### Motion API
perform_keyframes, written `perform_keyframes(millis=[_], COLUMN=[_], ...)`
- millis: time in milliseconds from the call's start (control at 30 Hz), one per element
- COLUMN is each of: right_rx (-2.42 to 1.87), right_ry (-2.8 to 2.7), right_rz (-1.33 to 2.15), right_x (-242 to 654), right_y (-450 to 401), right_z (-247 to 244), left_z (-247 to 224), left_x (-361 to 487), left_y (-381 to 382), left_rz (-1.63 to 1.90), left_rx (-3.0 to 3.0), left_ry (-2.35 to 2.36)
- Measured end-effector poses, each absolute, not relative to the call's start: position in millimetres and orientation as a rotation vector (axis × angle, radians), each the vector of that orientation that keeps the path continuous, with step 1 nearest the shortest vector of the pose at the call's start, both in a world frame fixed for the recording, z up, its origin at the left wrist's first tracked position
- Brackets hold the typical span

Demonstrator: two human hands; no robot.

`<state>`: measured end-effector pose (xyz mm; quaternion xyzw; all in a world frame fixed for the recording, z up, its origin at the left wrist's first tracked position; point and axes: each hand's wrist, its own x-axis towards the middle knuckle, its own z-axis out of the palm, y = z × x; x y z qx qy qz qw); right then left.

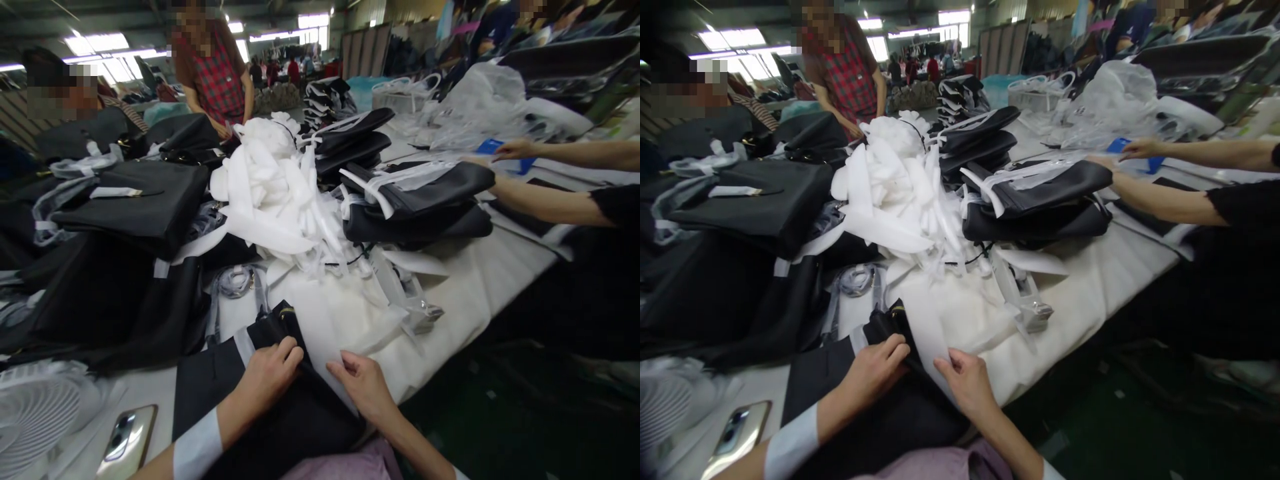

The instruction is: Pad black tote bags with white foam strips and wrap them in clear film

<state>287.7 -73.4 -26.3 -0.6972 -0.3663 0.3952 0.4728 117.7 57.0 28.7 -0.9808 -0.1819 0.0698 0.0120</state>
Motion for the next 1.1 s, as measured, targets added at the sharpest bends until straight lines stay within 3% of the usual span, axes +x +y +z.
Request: perform_keyframes(millis=[333, 567, 767, 1100], right_rx=[-2.209, -2.255, -2.045, -2.014], right_ry=[-1.58, -1.758, -1.547, -1.797], right_rz=[0.76, 0.913, 0.983, 0.965], right_x=[282, 295, 291, 296], right_y=[-75, -86, -73, -77], right_z=[-14, -13, -27, -22], left_z=[31, 46, 49, 43], left_x=[122, 128, 134, 133], left_y=[59, 58, 46, 40], left_rz=[0.238, 0.422, 0.563, 0.537], left_rx=[-3.019, -3.057, -3.108, -3.078], left_ry=[-0.579, -0.541, -0.284, -0.468])
